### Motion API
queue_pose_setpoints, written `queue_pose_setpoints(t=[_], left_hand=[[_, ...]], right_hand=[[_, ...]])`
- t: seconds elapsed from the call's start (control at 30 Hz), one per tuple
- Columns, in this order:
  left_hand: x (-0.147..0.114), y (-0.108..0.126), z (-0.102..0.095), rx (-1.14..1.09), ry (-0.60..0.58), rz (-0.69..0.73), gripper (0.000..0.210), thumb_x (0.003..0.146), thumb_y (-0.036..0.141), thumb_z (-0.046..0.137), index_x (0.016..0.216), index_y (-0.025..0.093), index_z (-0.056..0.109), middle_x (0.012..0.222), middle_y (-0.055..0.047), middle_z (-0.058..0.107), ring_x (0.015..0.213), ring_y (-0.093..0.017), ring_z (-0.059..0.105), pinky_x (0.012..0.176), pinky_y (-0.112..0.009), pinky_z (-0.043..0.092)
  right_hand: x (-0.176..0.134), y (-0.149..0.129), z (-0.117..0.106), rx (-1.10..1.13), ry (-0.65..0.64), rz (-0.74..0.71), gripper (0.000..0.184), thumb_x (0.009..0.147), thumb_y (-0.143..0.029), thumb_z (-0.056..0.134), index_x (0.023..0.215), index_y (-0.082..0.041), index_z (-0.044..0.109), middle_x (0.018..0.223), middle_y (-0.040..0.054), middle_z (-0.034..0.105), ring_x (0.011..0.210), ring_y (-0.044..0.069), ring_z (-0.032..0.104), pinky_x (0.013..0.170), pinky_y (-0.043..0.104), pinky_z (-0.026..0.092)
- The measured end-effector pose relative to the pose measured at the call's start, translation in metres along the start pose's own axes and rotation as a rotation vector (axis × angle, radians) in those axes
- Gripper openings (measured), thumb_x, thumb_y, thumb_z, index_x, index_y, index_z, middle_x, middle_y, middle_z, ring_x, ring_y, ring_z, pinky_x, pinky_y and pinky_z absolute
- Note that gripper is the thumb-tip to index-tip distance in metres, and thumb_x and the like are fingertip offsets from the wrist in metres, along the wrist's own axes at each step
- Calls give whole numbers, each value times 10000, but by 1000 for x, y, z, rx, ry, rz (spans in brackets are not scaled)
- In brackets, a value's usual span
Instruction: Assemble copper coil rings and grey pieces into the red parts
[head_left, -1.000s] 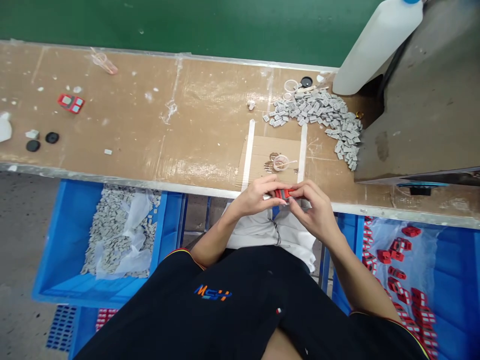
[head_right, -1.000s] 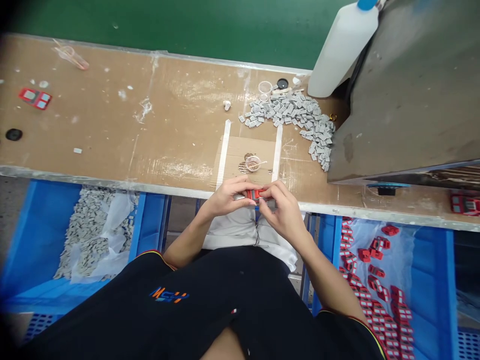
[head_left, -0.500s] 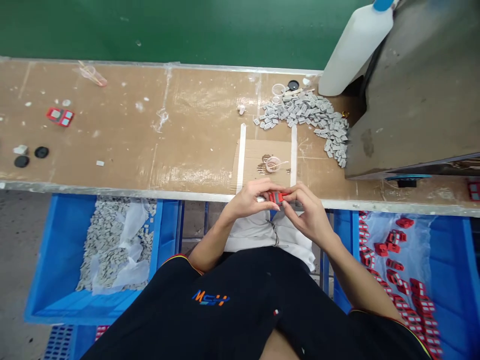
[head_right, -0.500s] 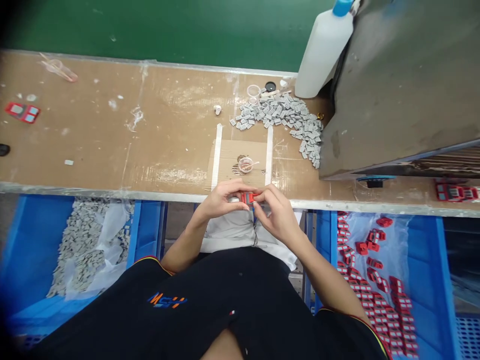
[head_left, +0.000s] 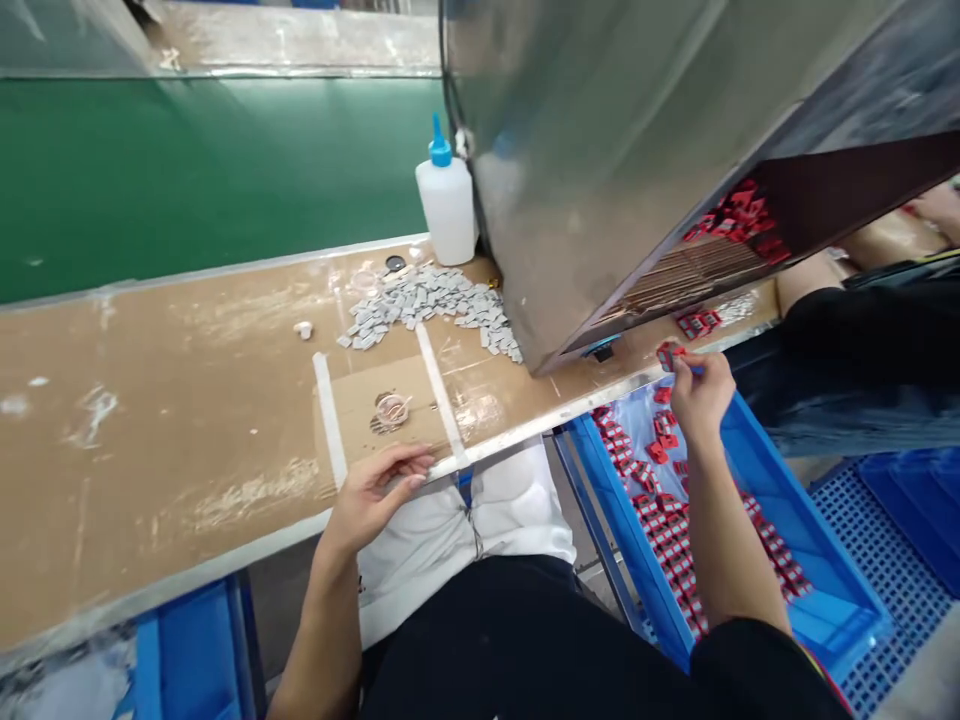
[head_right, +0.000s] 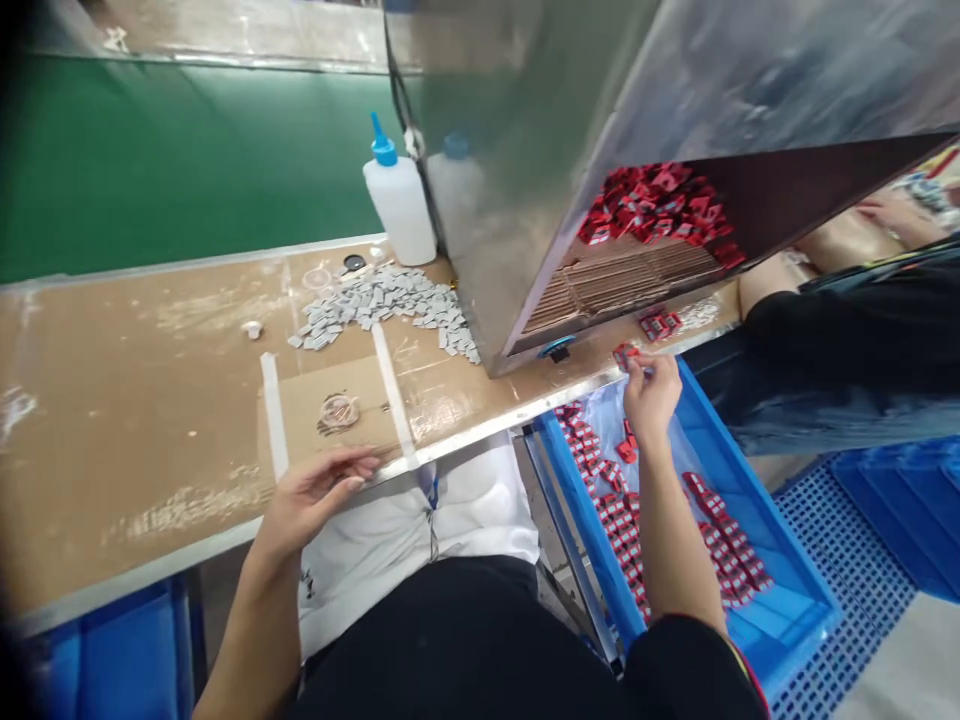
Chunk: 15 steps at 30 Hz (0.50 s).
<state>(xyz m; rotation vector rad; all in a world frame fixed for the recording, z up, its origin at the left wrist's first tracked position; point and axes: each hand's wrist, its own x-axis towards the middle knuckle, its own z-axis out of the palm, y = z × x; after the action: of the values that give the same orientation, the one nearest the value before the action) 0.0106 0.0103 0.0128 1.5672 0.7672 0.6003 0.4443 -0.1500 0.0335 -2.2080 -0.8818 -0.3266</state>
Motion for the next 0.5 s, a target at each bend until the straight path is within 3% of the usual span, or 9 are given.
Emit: queue_pose_setpoints(t=[0.1,0.23,0.37,0.5], left_hand=[[-3,-3,2,18,50,-65,410,815,501,759,1041,159,770,916,-115,800,799,-236,762,774,-344,659],[-7,-1,8,-4,158,-132,464,794,580,756,1021,176,761,934,-121,803,857,-267,774,797,-366,662],[-8,10,15,-22,201,-173,487,789,595,758,1016,165,749,956,-136,801,883,-275,775,804,-367,657],[-8,11,18,-35,222,-164,495,797,590,751,1028,152,743,967,-141,799,928,-277,774,810,-360,654]], right_hand=[[50,29,18,-105,-21,100,89,764,-184,546,682,-218,552,831,133,615,895,327,608,907,569,484],[80,28,24,-107,33,82,64,750,-183,555,721,-186,611,903,171,619,959,356,582,908,592,468],[108,-3,35,-62,110,-81,122,835,-219,538,883,-183,644,1024,177,626,998,340,589,930,546,472],[154,-53,70,-11,-43,-237,157,819,-194,620,975,-178,620,1006,159,650,984,312,618,895,469,499]])
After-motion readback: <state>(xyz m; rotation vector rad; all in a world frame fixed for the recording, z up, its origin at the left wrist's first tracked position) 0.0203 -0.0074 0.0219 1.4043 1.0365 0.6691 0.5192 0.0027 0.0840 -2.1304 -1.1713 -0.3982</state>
